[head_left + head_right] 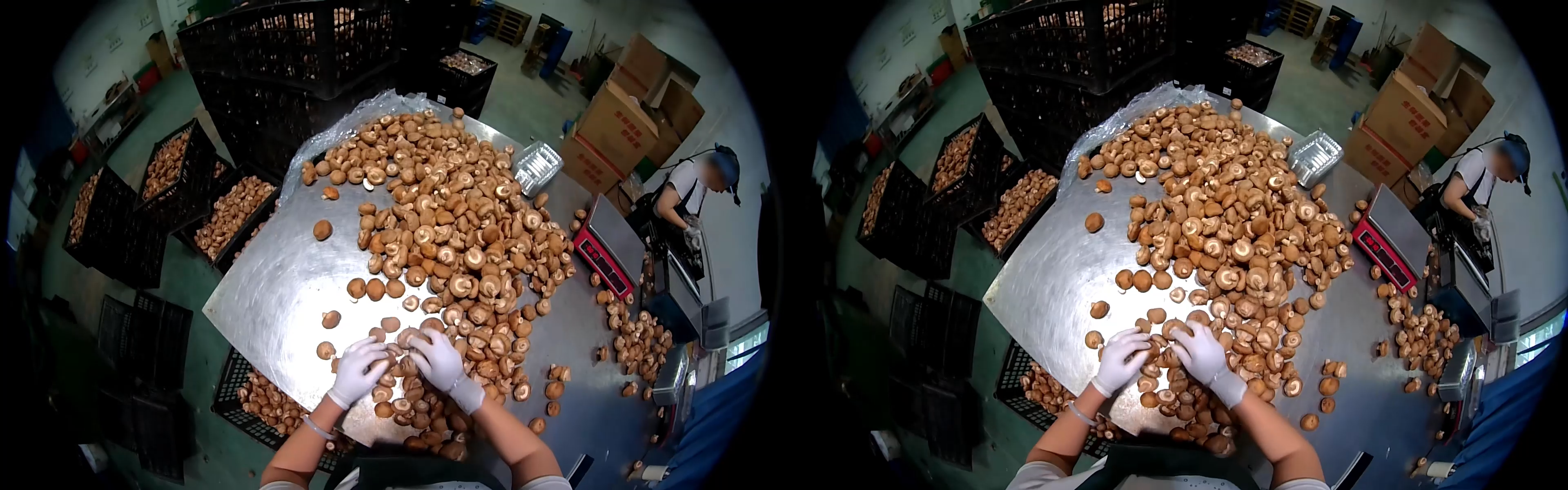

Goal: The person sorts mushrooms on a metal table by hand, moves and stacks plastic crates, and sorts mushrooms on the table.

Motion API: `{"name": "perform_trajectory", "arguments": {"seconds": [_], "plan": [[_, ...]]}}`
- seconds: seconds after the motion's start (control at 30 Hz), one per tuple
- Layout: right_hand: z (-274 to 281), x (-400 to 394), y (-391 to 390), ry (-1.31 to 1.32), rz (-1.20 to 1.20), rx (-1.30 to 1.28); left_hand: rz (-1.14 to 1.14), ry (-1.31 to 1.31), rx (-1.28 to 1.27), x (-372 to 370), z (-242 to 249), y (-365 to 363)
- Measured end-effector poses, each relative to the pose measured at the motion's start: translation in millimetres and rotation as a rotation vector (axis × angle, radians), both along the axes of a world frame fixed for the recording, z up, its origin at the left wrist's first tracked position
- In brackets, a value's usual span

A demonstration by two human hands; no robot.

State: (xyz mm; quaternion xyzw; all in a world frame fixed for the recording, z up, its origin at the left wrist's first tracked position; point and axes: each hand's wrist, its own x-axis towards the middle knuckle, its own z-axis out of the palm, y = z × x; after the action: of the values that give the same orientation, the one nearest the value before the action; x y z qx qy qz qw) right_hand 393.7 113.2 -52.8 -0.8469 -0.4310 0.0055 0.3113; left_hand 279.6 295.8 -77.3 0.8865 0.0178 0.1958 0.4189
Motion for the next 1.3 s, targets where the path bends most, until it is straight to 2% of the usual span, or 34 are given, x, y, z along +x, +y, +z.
{"name": "perform_trajectory", "arguments": {"seconds": [0.07, 0.1, 0.17, 0.2, 0.23, 0.27, 0.33, 0.4, 0.43, 0.47, 0.53, 0.6, 0.67, 0.73, 0.8, 0.83, 0.87, 0.93, 1.0, 1.07, 1.1, 1.13, 1.23, 1.3], "plan": [[-2, 2, -8, 0.077, 0.017, 0.064, 0.168, -0.062, -0.096, 22, 7, 17], [4, 4, -11, 0.170, 0.035, 0.086, 0.249, 0.026, -0.234, 37, 15, 31], [15, 12, -18, 0.258, 0.044, 0.112, 0.336, -0.050, -0.318, 78, 22, 55], [18, 16, -22, 0.591, 0.000, 0.209, 0.351, -0.065, -0.289, 102, 15, 73], [23, 21, -26, 0.922, -0.042, 0.307, 0.345, 0.027, -0.489, 122, 12, 87], [30, 24, -31, 1.085, -0.034, 0.411, 0.350, 0.069, -0.506, 146, -26, 112], [16, 35, -53, 1.525, -0.093, 0.578, 0.361, 0.140, -0.535, 184, -35, 134], [21, 35, -72, 1.386, -0.062, 0.768, 0.357, 0.194, -0.798, 214, -44, 148], [26, 35, -83, 1.473, -0.121, 0.852, 0.305, 0.177, -0.855, 231, -50, 158], [26, 36, -95, 1.559, -0.187, 0.940, 0.271, 0.143, -0.872, 249, -58, 166], [20, 43, -117, 1.508, -0.323, 1.036, 0.198, 0.223, -0.830, 272, -28, 150], [26, 64, -128, 1.357, -0.491, 0.984, 0.101, 0.253, -0.874, 292, -19, 135], [43, 94, -129, 1.139, -0.386, 0.860, 0.036, 0.281, -0.822, 306, -13, 130], [39, 129, -128, 0.986, -0.425, 0.781, -0.017, 0.298, -0.773, 310, -9, 129], [43, 165, -104, 0.754, -0.476, 0.574, -0.134, 0.354, -0.883, 310, -3, 131], [44, 182, -87, 0.709, -0.476, 0.537, -0.150, 0.471, -0.926, 310, 1, 131], [43, 198, -68, 0.663, -0.477, 0.499, -0.158, 0.474, -0.924, 310, 5, 125], [29, 229, -40, 0.291, -0.445, 0.259, -0.138, 0.572, -0.789, 306, 8, 105], [6, 249, -21, 0.116, -0.376, 0.167, -0.191, 0.528, -0.811, 311, -8, 97], [-3, 247, -11, 0.184, -0.319, 0.155, -0.191, 0.617, -0.751, 309, -1, 89], [1, 242, -12, 0.194, -0.277, 0.073, -0.366, 0.592, -0.731, 311, 2, 84], [5, 237, -14, 0.238, -0.246, 0.013, -0.338, 0.557, -0.695, 309, -1, 76], [14, 223, -22, 0.361, -0.164, 0.073, -0.363, 0.584, -0.710, 302, 6, 52], [10, 207, -29, 0.349, -0.128, 0.087, -0.473, 0.609, -0.727, 295, 12, 37]]}}
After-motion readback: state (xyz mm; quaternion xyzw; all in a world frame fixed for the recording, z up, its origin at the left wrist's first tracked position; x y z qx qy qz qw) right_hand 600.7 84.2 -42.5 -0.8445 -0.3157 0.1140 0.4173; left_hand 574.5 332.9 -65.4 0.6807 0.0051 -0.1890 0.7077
